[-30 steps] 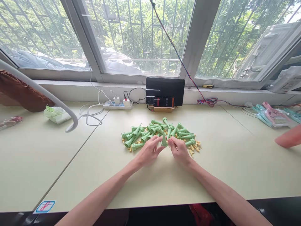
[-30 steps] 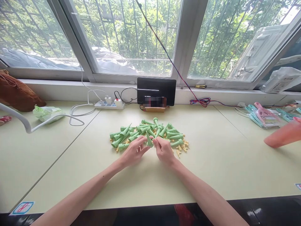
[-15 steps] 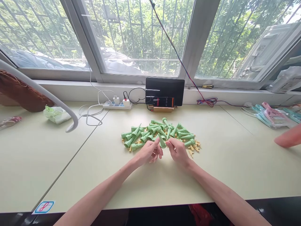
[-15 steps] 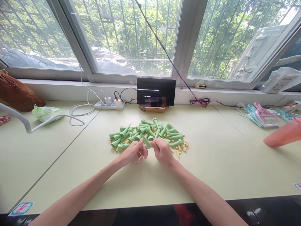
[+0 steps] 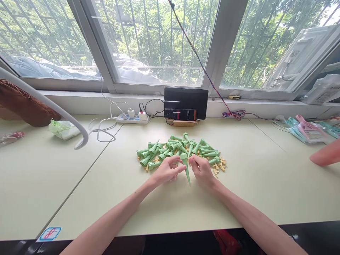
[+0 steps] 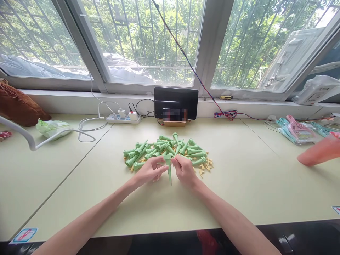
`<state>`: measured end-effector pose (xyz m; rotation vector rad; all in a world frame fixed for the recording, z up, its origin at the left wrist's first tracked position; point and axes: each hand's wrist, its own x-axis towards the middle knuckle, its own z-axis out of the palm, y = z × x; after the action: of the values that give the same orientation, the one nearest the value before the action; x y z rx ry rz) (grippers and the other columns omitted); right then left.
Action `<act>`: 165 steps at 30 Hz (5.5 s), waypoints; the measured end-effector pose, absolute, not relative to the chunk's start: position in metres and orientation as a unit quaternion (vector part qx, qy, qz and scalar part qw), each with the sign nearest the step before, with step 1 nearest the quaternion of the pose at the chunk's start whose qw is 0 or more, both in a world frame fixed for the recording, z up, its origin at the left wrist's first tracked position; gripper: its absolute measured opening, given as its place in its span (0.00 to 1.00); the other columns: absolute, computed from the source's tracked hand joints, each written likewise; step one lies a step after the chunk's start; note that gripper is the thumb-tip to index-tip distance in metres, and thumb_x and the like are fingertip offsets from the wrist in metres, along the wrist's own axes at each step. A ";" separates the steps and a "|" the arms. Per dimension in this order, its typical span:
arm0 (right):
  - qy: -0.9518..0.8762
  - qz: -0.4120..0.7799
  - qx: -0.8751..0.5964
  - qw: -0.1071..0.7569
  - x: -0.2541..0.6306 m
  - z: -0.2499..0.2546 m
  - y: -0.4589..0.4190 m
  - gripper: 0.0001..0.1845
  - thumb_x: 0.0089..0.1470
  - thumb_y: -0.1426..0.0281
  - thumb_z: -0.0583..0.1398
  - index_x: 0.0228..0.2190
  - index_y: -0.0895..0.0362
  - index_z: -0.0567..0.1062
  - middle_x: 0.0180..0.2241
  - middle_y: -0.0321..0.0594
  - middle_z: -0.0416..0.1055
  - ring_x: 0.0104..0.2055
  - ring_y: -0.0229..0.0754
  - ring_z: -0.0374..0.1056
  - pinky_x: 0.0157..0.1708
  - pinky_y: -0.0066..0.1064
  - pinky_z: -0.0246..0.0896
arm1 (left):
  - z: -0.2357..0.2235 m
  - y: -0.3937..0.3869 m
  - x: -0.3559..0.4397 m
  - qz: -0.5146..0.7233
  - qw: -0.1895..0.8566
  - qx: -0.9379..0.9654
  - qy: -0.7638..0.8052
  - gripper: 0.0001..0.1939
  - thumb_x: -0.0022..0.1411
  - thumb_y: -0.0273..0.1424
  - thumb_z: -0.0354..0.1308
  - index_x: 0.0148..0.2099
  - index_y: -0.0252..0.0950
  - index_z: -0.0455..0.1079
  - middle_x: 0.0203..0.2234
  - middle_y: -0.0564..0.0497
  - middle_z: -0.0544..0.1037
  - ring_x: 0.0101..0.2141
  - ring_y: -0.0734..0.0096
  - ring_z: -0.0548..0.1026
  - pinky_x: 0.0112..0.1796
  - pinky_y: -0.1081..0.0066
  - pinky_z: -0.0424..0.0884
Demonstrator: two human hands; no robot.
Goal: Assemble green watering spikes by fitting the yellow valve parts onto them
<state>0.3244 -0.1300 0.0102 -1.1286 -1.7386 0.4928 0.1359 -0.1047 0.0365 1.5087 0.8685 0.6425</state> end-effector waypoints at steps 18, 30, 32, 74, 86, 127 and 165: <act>-0.741 0.158 -0.436 0.486 0.321 0.008 -0.132 0.19 0.68 0.64 0.49 0.25 0.55 0.64 0.23 0.34 0.61 0.24 0.36 0.56 0.26 0.28 0.52 | 0.027 -0.101 0.137 0.141 0.811 0.474 0.312 0.45 0.62 0.63 0.35 0.21 0.28 0.72 0.12 0.44 0.71 0.08 0.78 0.60 0.13 0.73 0.44; -0.727 0.180 -0.440 0.496 0.323 0.009 -0.131 0.21 0.68 0.64 0.48 0.22 0.55 0.59 0.20 0.31 0.55 0.21 0.34 0.49 0.23 0.27 0.46 | 0.031 -0.102 0.137 0.154 0.799 0.502 0.294 0.41 0.63 0.61 0.40 0.39 0.27 0.77 0.35 0.37 0.80 0.12 0.82 0.61 0.13 0.74 0.49; -0.728 0.191 -0.435 0.495 0.322 0.009 -0.131 0.21 0.68 0.64 0.48 0.22 0.55 0.59 0.20 0.31 0.57 0.21 0.34 0.51 0.24 0.27 0.47 | 0.032 -0.102 0.137 0.182 0.774 0.527 0.299 0.38 0.63 0.60 0.43 0.40 0.28 0.75 0.31 0.41 0.79 0.12 0.83 0.59 0.13 0.74 0.51; -0.731 0.185 -0.444 0.485 0.323 0.005 -0.130 0.22 0.68 0.64 0.49 0.21 0.55 0.58 0.20 0.31 0.54 0.22 0.34 0.48 0.24 0.28 0.46 | 0.027 -0.102 0.137 0.225 0.708 0.578 0.338 0.36 0.62 0.57 0.49 0.32 0.26 0.78 0.20 0.47 0.73 0.11 0.83 0.58 0.15 0.75 0.51; -0.719 0.189 -0.466 0.479 0.322 0.008 -0.129 0.23 0.68 0.60 0.47 0.22 0.55 0.60 0.19 0.31 0.54 0.21 0.34 0.49 0.23 0.29 0.46 | 0.023 -0.106 0.140 0.387 0.342 0.780 0.352 0.16 0.63 0.43 0.59 0.34 0.35 0.67 0.32 0.53 0.65 0.23 0.80 0.59 0.24 0.75 0.62; -0.719 0.214 -0.450 0.485 0.324 0.003 -0.127 0.23 0.68 0.59 0.46 0.22 0.54 0.56 0.20 0.30 0.51 0.21 0.34 0.47 0.23 0.29 0.44 | 0.036 -0.110 0.136 0.331 0.390 0.803 0.306 0.12 0.66 0.38 0.54 0.47 0.36 0.68 0.25 0.56 0.62 0.21 0.80 0.56 0.23 0.75 0.57; -0.710 0.196 -0.461 0.495 0.323 0.003 -0.130 0.21 0.68 0.64 0.48 0.22 0.55 0.59 0.20 0.30 0.54 0.22 0.34 0.50 0.24 0.28 0.47 | 0.037 -0.108 0.138 0.258 0.635 0.633 0.360 0.24 0.62 0.51 0.56 0.34 0.32 0.72 0.08 0.61 0.58 0.11 0.82 0.54 0.16 0.77 0.51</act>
<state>0.3230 -0.1299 0.0034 -1.1173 -1.7193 0.4758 0.1375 -0.1082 0.0373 1.4479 0.8237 0.5890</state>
